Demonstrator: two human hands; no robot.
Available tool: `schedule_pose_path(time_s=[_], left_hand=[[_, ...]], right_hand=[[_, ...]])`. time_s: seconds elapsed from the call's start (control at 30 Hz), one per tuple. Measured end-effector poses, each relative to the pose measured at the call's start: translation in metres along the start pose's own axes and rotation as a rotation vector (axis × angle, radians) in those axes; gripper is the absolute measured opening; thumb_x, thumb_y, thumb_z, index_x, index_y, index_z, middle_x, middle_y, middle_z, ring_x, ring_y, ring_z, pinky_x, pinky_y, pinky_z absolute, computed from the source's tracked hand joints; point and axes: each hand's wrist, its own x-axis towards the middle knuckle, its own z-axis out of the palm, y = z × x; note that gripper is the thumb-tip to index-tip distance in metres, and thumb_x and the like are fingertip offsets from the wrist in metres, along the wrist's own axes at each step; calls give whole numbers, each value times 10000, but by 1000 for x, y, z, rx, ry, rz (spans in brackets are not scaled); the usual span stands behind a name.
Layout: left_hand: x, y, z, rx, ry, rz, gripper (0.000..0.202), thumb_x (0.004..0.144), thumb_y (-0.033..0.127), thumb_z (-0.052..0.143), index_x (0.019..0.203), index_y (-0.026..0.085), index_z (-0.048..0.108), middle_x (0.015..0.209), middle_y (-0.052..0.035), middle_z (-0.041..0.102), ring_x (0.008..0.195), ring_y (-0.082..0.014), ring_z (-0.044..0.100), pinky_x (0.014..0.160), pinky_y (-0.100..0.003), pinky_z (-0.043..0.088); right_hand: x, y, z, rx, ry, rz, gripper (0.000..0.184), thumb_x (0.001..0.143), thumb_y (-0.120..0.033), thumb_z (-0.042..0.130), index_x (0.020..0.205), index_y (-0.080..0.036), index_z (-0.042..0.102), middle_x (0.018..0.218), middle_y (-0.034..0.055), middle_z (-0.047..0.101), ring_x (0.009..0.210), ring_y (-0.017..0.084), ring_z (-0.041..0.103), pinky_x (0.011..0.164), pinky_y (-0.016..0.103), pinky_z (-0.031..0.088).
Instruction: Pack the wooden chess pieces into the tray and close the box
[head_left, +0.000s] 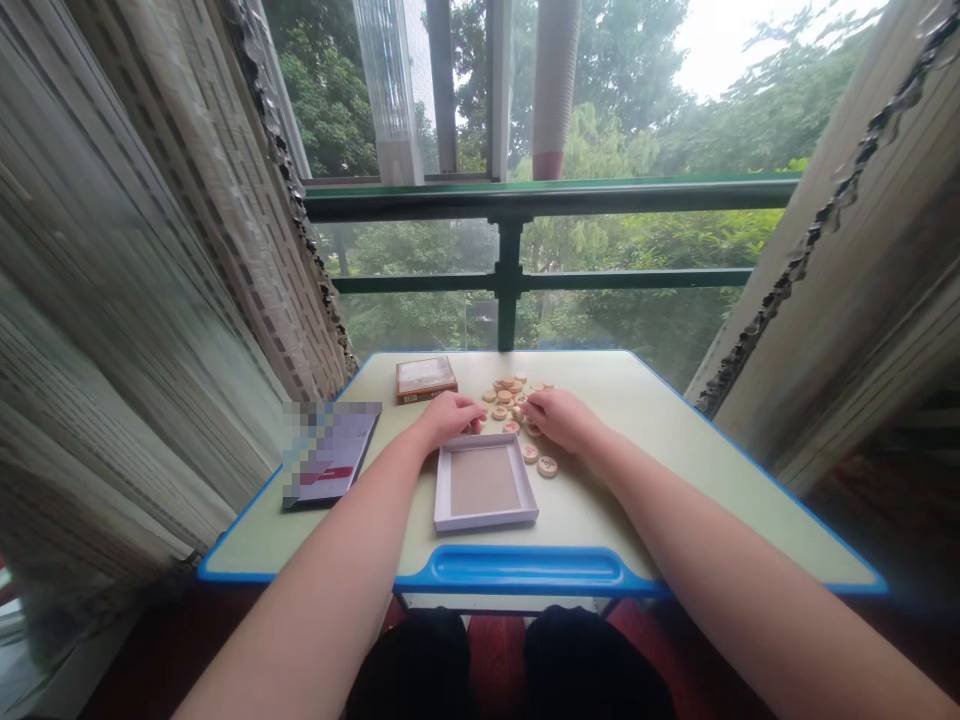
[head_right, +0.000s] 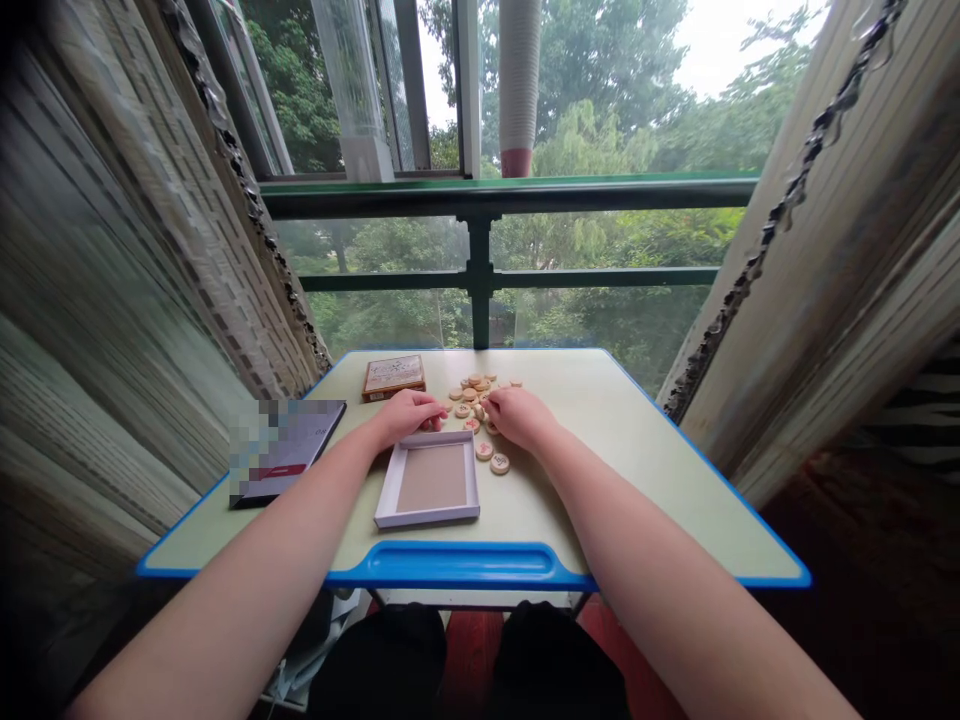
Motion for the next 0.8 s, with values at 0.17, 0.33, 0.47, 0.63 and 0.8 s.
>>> schedule_pose_path(time_s=[0.17,0.33,0.47,0.63,0.8], left_hand=[[1,0,-1,43,-1,22,232,687,323,541,678,132,672,605,-42,646,509,-96,493,544,-230,385],[0,1,0,72,7,31,261,689,348,537,684,127,675,627,-53,653,505,-101,485,526,-237,368],[1,-1,0,68,3,39,271,692,354,530,685,129,680,620,-48,654,515,-103,497,535,-235,371],[4,-4,0,76,5,42,272,691,358,537,689,130,685,611,-43,653,510,-103,493,539,-238,374],[7,-10,1,54,11,50,278,698,362,532,662,127,677,612,-52,653,581,-122,543,613,-246,404]], right_hand=[[-2,-3,0,17,42,-4,276,866,-349,423,940,-201,644,875,60,650,768,157,555,630,234,355],[-5,-5,-2,79,10,-55,287,826,-422,481,948,-240,667,864,41,647,758,153,555,638,234,372],[-4,-3,-2,69,-4,-36,231,810,-350,508,897,-228,684,828,41,643,747,150,554,628,230,370],[-2,-1,-2,49,36,1,247,804,-308,495,963,-236,670,896,48,633,780,157,549,655,236,381],[-4,0,-3,63,-14,-29,280,784,-249,486,989,-280,673,928,35,626,858,171,549,701,238,396]])
